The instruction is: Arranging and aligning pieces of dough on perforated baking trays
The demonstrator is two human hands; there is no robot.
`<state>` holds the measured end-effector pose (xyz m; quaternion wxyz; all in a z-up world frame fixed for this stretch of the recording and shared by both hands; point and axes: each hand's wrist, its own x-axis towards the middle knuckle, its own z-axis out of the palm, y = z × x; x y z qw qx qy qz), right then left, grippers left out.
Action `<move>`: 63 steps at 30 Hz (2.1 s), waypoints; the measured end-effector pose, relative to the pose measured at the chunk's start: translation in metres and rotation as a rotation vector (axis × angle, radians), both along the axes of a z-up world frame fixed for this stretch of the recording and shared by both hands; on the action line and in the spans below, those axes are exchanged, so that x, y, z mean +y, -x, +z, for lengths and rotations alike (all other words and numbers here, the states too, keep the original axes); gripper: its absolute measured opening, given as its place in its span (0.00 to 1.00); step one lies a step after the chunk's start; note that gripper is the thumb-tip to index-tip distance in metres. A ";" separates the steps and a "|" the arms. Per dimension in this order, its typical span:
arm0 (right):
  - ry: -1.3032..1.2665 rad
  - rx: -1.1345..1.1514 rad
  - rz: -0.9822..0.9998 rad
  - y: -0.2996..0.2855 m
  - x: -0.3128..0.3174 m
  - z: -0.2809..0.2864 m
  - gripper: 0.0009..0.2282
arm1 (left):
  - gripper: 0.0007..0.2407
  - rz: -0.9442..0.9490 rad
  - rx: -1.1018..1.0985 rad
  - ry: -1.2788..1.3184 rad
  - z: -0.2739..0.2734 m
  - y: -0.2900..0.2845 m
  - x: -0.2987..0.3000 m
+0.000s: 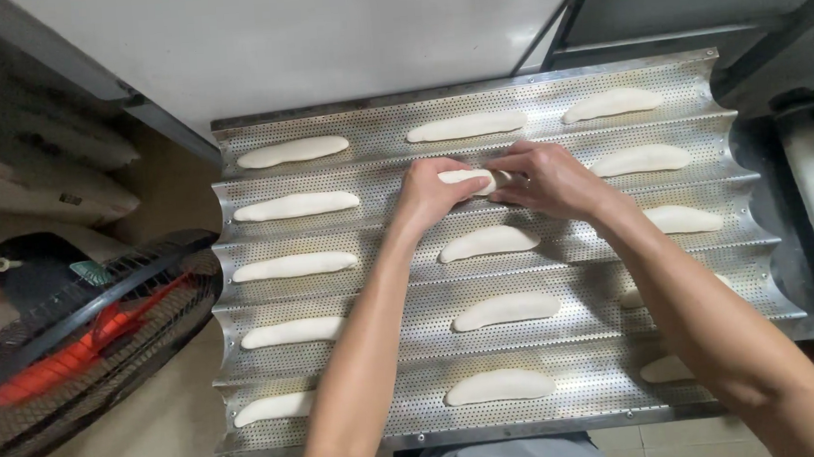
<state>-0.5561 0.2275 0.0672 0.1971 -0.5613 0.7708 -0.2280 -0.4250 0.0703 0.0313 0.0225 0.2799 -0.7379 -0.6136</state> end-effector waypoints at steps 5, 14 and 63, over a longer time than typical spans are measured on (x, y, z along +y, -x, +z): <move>0.087 -0.334 -0.151 0.002 0.000 -0.003 0.16 | 0.16 0.113 0.080 -0.052 -0.017 0.007 -0.012; 0.095 -0.569 -0.388 0.010 0.015 -0.017 0.13 | 0.17 0.217 0.239 -0.477 -0.048 -0.001 -0.031; 0.078 -0.516 -0.330 -0.048 0.074 -0.015 0.13 | 0.15 0.006 0.172 -0.447 -0.012 -0.084 0.014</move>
